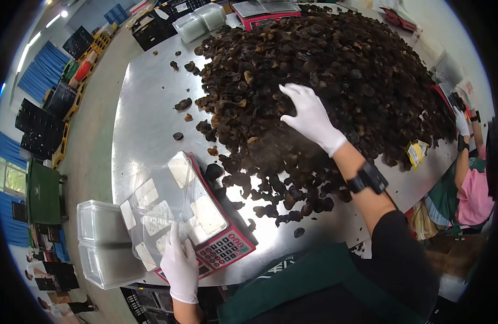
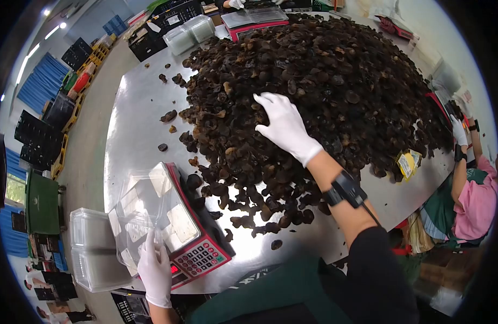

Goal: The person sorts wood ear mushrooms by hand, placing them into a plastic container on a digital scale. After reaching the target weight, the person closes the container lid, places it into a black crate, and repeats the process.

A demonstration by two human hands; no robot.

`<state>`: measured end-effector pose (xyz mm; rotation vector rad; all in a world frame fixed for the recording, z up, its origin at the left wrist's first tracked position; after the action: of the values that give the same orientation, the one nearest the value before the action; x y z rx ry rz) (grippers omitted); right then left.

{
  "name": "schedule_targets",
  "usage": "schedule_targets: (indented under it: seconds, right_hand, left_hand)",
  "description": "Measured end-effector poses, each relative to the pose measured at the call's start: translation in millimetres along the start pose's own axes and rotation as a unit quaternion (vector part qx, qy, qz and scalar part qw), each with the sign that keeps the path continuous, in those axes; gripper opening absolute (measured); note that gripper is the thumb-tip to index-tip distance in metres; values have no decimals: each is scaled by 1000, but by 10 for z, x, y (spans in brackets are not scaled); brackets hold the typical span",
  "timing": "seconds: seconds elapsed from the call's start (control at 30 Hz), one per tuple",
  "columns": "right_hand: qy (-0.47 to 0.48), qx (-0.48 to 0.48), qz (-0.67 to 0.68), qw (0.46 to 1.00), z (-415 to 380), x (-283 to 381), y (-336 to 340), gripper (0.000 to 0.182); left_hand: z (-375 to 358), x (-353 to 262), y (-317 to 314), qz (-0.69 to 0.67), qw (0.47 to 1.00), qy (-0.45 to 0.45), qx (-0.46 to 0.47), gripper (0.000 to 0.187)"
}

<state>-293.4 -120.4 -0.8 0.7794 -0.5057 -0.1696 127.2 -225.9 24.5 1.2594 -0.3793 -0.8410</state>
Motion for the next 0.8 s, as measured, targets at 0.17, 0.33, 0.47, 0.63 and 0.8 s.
schedule_targets:
  seconds: [0.17, 0.33, 0.47, 0.63, 0.8]
  right_hand:
    - [94, 38, -160, 982, 717, -74, -632, 97]
    - [38, 86, -156, 983, 1363, -172, -1038, 102]
    - [10, 175, -150, 973, 1719, -337, -1316, 102]
    - [84, 272, -149, 947, 1886, -256, -1485, 98]
    - [153, 279, -30, 948, 1863, -165, -1787, 98]
  left_hand:
    - [34, -125, 183, -141, 976, 166, 22, 57]
    - [-7, -58, 253, -121, 988, 90, -38, 42]
    - [29, -54, 312, -99, 991, 73, -53, 42]
    - [63, -94, 315, -63, 996, 36, -48, 44]
    - [-3, -32, 361, -81, 988, 85, -102, 38]
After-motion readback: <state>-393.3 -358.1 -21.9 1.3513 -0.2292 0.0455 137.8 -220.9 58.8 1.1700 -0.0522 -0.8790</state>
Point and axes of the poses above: each hand's wrist, its own z-axis towards the middle knuckle, its own y-axis out of the back of the hand, x = y × z, the point moved 8 cm from there along z, towards the middle knuckle, and after that the axes turned 6 degrees about -x, right-handed, at the moved point
